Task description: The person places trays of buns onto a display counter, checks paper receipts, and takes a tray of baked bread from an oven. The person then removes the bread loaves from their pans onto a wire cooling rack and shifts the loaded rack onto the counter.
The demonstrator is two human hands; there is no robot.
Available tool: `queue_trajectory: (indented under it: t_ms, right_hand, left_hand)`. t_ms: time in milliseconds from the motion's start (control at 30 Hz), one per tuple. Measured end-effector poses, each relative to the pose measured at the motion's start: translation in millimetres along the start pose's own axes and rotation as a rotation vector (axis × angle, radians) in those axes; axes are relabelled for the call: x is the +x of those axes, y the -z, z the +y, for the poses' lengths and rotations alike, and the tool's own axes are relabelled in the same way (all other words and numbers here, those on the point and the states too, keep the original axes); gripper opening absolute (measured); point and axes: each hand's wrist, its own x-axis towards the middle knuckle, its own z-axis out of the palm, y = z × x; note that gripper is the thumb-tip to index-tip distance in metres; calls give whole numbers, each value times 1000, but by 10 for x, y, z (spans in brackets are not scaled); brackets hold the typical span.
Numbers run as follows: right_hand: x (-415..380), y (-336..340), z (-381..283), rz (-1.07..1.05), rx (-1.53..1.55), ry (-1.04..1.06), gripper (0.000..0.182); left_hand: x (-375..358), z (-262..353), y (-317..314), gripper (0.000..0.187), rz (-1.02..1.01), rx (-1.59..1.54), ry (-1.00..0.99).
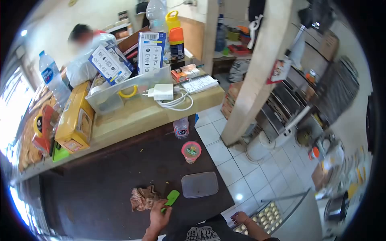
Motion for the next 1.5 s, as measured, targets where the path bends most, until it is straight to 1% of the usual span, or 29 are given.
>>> queue_trajectory:
  t_ms: [67, 133, 167, 233, 300, 333, 400, 500, 567, 600, 733, 767, 800, 833, 900, 933, 967, 1033, 1100, 1133, 1167, 1200, 1233, 1300, 1333, 1400, 1433, 1467, 1500]
  right_hand:
    - [301, 528, 9, -83, 6, -66, 32]
    - [601, 1148, -79, -172, -209, -103, 32]
    - [740, 1438, -117, -182, -239, -96, 32]
    - [1027, 1861, -118, -184, -411, -23, 31]
    - [980, 2168, -324, -60, -273, -16, 31]
    - [984, 2243, -353, -69, -279, -9, 31]
    - [1011, 2311, -396, 34, -140, 87, 28]
    - [1040, 2289, -323, 24, -131, 121, 29]
    - [1032, 2193, -263, -110, -411, 107, 29]
    - [1053, 2276, -272, -121, -431, 112, 29]
    - [1481, 2691, -541, -255, -772, 131, 32]
    - [1708, 2836, -648, -210, -827, 165, 30]
    - [1956, 2994, -792, -163, -884, 201, 28]
    - [2111, 3143, -1008, -184, -923, 218, 28]
    - [2341, 3396, -1676, 9, -974, 580, 26]
    - [2321, 3496, -2085, 77, -938, 654, 30]
    - [2270, 3590, -2563, 64, -898, 771, 24]
    - [1612, 3724, -3669, 75, -741, 887, 17]
    - [1224, 3820, -4502, 128, -570, 1167, 13]
    - [765, 3834, -4958, 1, -417, 1218, 9]
    - [484, 3848, -5312, -46, -375, 1314, 8]
    - [190, 3850, -5611, -94, -323, 1404, 8]
    - [-333, 3821, -5883, -70, -355, 1604, 9]
    - [-879, 3706, -6316, -158, -342, 1799, 7]
    - [-1123, 3638, -6501, -169, -348, 1806, 7]
    - [-1451, 3487, -6789, -121, -644, 2050, 8]
    - [-1496, 3392, -6895, -134, -654, 2053, 8]
    - [-1534, 3288, -6989, -100, -760, 2083, 9]
    - [-1568, 3184, -7075, -63, -864, 2116, 10]
  left_hand:
    - [-53, 213, -248, 33, 129, -28, 210]
    - [45, 538, -541, 33, 180, -61, 240]
    - [117, 719, -689, 33, 200, -101, 245]
    - [251, 1005, -927, 34, 230, -178, 246]
    - [369, 1184, -1111, 34, 249, -149, 230]
    - [437, 1248, -1171, 33, 246, -125, 198]
    - [536, 1301, -1217, 33, 233, -75, 128]
    - [657, 1251, -1238, 34, 246, -50, 124]
    - [704, 1260, -1337, 34, 257, -25, 137]
    - [720, 1301, -1403, 34, 275, -20, 152]
    - [930, 1477, -1696, 33, 449, -120, 216]
    - [1002, 1506, -1810, 33, 481, -104, 235]
    - [1075, 1533, -1950, 32, 445, -58, 257]
    - [1142, 1568, -2118, 31, 413, -14, 288]
    - [1343, 1672, -2446, 30, 350, 69, 360]
    - [1453, 1759, -2608, 30, 382, 76, 400]
    - [1566, 1863, -2748, 30, 371, 57, 414]
    - [1883, 2044, -2924, 28, 353, 12, 413]
    - [2157, 2225, -2985, 26, 373, -20, 386]
    - [2261, 2328, -2966, 25, 390, -24, 370]
    - [2349, 2359, -2937, 25, 419, -21, 386]
    - [2406, 2387, -2889, 23, 483, 41, 388]
    - [2447, 2415, -2823, 20, 542, 103, 390]
    - [2529, 2505, -2579, 20, 651, 261, 325]
    - [2601, 2643, -2375, 18, 704, 211, 339]
    - [2717, 2804, -1994, 20, 812, 335, 233]
    - [2789, 2890, -1808, 21, 860, 402, 177]
    - [2881, 3002, -1630, 22, 893, 472, 113]
    - [2980, 3094, -1471, 22, 909, 473, 122]
